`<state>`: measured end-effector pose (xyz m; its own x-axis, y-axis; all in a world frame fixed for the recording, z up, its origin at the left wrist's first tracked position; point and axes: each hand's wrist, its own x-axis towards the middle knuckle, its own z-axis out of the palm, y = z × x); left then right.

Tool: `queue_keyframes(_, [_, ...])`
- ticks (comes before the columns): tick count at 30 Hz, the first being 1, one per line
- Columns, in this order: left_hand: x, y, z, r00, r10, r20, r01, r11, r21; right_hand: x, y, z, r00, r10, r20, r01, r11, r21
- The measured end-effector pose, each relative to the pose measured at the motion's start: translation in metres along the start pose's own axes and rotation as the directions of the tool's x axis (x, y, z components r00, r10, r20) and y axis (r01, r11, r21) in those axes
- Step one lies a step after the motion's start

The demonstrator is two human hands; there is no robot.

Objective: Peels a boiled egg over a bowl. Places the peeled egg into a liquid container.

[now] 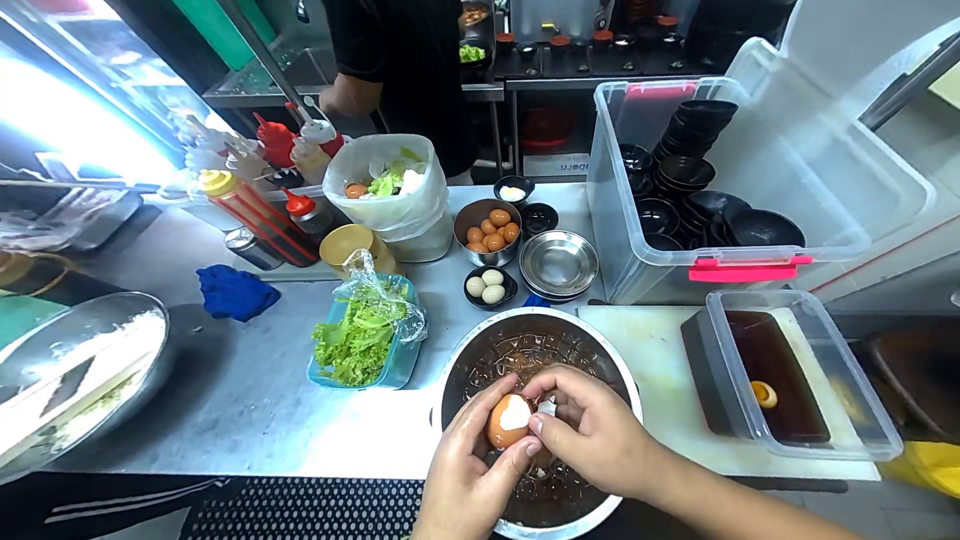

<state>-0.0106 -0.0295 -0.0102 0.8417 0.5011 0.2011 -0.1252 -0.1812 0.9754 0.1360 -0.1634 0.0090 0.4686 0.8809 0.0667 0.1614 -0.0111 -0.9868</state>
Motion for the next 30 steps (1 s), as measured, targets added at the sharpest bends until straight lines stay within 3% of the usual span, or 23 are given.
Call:
queue_keyframes(16, [-0.001,-0.003,0.001,1.000,0.011,0.021,-0.014,0.992,0.123,-0.001,0.008,0.010,0.962,-0.207,-0.178,0.135,0.928,-0.347])
queue_keyframes(21, [0.003,0.005,0.001,0.998,-0.023,0.053,0.028,0.995,-0.091,0.000,0.007,0.008,0.962,-0.203,-0.183,0.135,0.934,-0.330])
queue_keyframes(25, [0.005,0.006,-0.002,0.995,-0.041,0.087,0.052,0.990,-0.133,0.004,0.007,0.008,0.961,-0.212,-0.175,0.140,0.925,-0.354])
queue_keyframes(30, [0.005,0.012,-0.008,0.974,-0.107,0.197,0.163,0.942,-0.294,0.009,0.005,0.000,0.986,-0.057,-0.158,0.021,0.974,-0.224])
